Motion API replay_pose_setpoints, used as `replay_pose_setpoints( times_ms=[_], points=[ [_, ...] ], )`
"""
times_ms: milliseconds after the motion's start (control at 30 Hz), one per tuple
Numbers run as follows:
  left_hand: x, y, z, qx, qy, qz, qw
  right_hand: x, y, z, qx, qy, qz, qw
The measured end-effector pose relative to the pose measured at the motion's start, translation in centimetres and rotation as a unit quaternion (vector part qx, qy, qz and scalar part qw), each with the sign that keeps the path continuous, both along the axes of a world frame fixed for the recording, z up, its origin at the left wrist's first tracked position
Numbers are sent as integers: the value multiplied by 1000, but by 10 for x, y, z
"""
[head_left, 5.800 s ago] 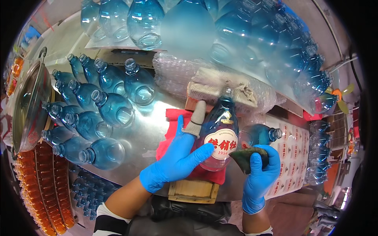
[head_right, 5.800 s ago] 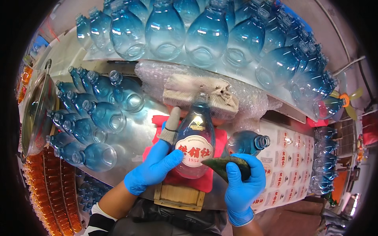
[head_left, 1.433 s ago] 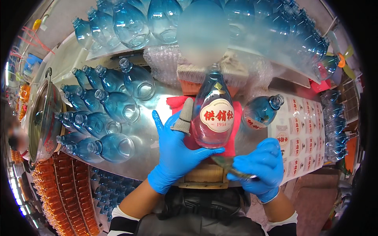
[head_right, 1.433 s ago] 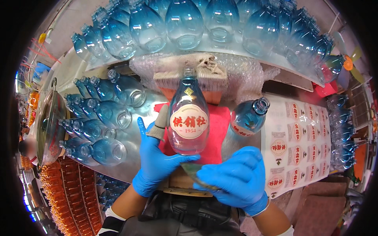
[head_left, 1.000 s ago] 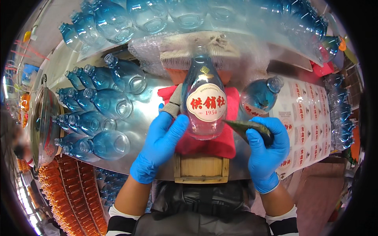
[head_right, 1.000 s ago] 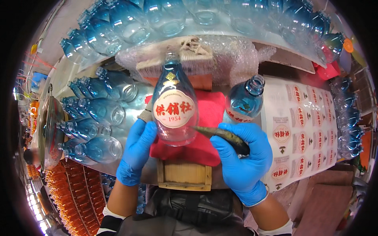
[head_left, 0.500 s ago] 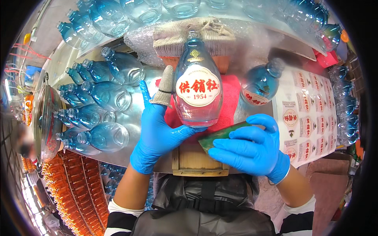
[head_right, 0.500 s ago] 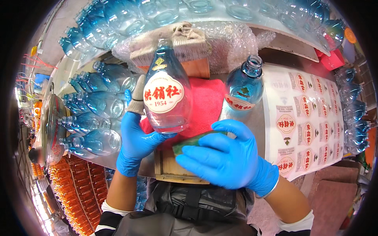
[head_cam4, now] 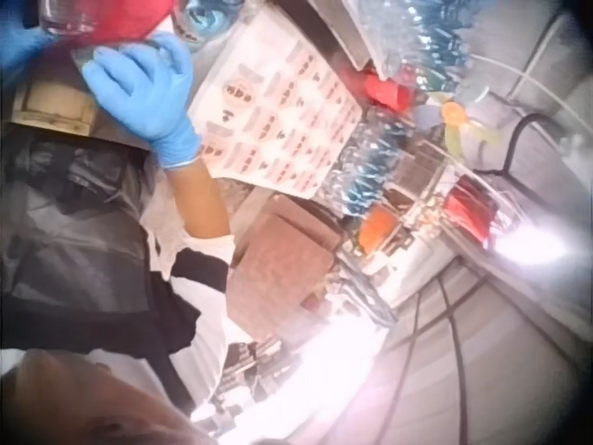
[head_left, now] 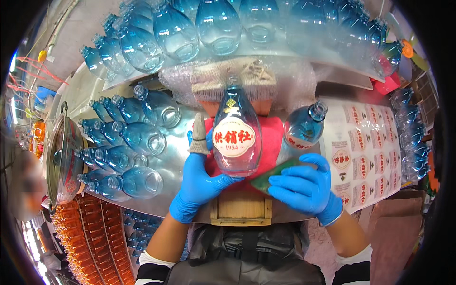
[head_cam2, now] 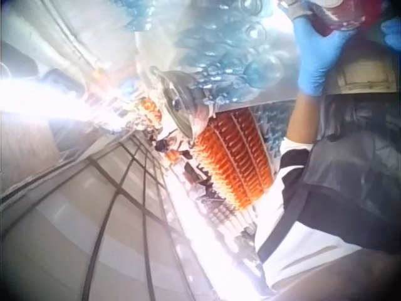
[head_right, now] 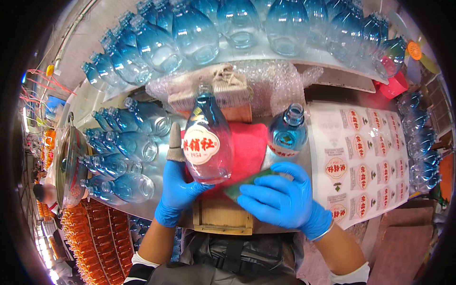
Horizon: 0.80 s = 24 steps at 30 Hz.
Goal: The person applies circular labels to blue glass bottles using a green sponge to smooth them out. They repeatedly pick up bottles, apply labels, and wipe the surface to ensure adhesion. The person also briefly dips a bottle into a metal pot of liquid during the process.
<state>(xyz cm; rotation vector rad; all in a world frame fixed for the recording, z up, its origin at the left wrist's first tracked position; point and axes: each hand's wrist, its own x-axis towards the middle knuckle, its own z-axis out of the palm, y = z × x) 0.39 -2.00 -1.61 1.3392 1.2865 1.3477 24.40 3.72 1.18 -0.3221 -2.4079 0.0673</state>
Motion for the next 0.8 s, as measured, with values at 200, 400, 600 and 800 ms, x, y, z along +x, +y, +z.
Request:
replay_pose_setpoints(
  times_ms=[200,400,600,800],
  points=[
    [9,0,14,-8,95,29,995,-43,-19,12,-276,211,-149,926],
    [2,2,10,7,109,-2,994,-48,-26,2,-384,373,-269,800],
    [-4,2,25,23,45,-42,998,-36,-12,10,-331,332,-265,843],
    [-16,18,36,38,56,-76,995,-48,8,46,-260,216,-223,914]
  ],
)
